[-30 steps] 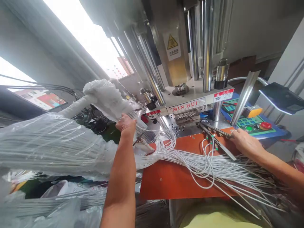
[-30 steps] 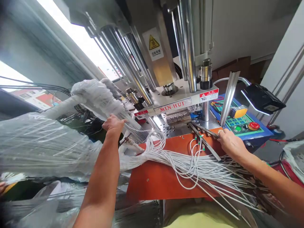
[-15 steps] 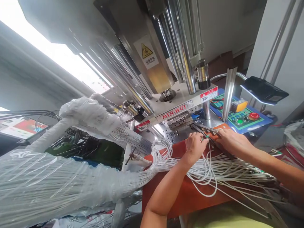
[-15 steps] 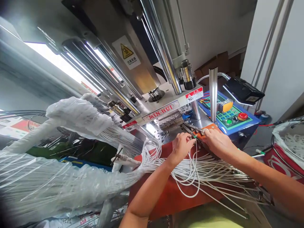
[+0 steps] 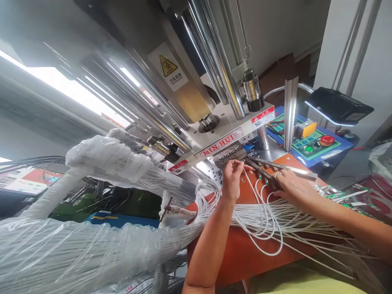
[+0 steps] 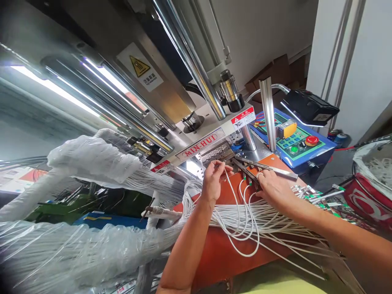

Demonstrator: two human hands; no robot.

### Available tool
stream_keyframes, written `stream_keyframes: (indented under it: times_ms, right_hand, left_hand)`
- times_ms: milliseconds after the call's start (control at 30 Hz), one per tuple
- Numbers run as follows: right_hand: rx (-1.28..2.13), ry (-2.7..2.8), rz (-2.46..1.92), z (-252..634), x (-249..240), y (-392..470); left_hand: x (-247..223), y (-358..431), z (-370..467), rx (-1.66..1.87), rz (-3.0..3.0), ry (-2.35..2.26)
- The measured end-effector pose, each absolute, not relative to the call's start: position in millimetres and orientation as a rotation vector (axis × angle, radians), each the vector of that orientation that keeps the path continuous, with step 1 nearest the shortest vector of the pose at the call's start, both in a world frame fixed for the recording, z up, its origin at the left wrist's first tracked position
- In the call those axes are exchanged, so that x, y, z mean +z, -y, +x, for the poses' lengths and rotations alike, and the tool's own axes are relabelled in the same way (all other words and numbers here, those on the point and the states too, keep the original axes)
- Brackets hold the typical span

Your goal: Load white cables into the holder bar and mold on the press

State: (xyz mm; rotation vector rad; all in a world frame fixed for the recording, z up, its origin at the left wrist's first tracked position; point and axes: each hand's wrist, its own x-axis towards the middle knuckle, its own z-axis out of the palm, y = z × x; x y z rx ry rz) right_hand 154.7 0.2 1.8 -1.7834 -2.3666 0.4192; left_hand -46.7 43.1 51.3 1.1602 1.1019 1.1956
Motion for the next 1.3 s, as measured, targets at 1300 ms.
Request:
stream_keyframes:
  times_ms: [1300]
  right_hand:
    - [0.344, 2.287, -1.718, 154, -17, 2]
  left_hand:
    - [-25, -67, -59, 0.974, 2.154, -1.325]
